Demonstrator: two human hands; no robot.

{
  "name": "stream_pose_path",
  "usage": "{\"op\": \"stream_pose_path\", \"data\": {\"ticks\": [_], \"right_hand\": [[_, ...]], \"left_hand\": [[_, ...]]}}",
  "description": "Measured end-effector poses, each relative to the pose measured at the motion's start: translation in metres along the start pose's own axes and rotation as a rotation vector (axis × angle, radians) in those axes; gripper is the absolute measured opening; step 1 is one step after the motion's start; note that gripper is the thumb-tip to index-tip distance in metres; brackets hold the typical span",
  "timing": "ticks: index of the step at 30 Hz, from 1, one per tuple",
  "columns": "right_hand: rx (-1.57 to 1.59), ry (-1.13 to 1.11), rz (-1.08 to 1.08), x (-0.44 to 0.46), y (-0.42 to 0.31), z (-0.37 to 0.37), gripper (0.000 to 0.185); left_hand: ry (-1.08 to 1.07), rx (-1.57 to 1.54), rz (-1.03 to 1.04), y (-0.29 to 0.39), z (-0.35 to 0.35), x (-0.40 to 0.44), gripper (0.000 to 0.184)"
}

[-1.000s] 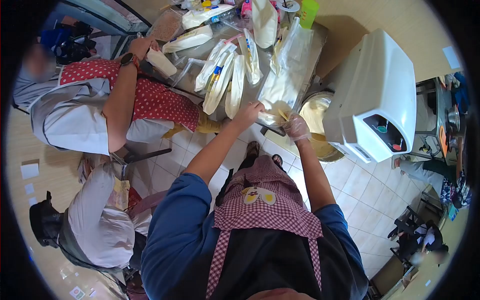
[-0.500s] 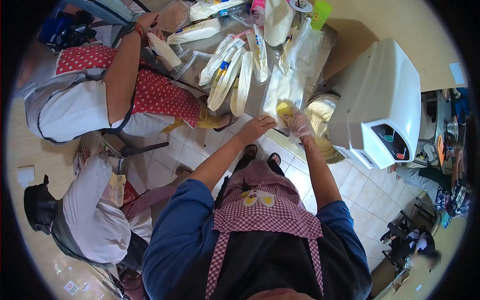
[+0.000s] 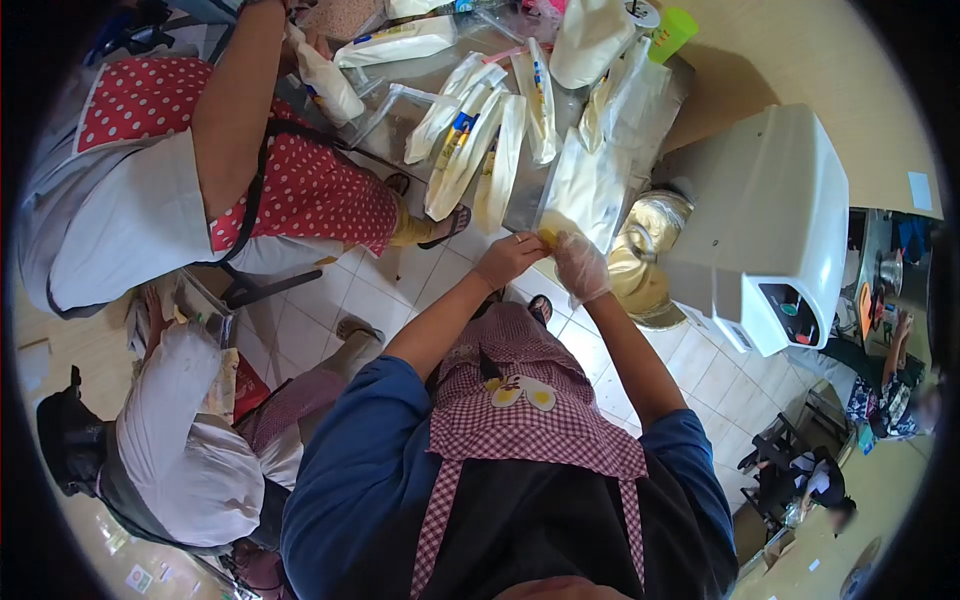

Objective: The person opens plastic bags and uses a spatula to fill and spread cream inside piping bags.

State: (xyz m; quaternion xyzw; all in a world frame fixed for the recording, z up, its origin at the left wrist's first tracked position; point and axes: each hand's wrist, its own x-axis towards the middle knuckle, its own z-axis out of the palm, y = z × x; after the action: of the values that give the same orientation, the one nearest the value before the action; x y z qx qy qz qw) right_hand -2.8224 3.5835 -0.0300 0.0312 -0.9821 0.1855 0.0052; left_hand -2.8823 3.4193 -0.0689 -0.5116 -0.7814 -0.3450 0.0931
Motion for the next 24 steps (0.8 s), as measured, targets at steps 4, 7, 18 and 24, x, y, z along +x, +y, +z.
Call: {"op": "stream_pose_path", "data": {"ticks": [4,7,18,24], "right_hand": [[-0.026,-0.031,0.006,0.01,0.005,0.008,0.017],[-0.076,0.025,-0.022,0.019,0.008,0.007,0.018],[-0.112,0.147,0.015,0.066,0.048,0.012,0.015],[-0.301,0.188,0.08,0.064,0.048,0.016,0.024]], "left_hand": [[0.003,0.033,-0.037,-0.002,0.004,-0.003,0.015],[0.058,0.007,-0.028,-0.005,0.008,-0.001,0.014],[0.051,-0.053,-0.072,-0.005,0.011,-0.004,0.015],[0.05,-0.046,-0.086,0.001,0.006,-0.002,0.009]]}}
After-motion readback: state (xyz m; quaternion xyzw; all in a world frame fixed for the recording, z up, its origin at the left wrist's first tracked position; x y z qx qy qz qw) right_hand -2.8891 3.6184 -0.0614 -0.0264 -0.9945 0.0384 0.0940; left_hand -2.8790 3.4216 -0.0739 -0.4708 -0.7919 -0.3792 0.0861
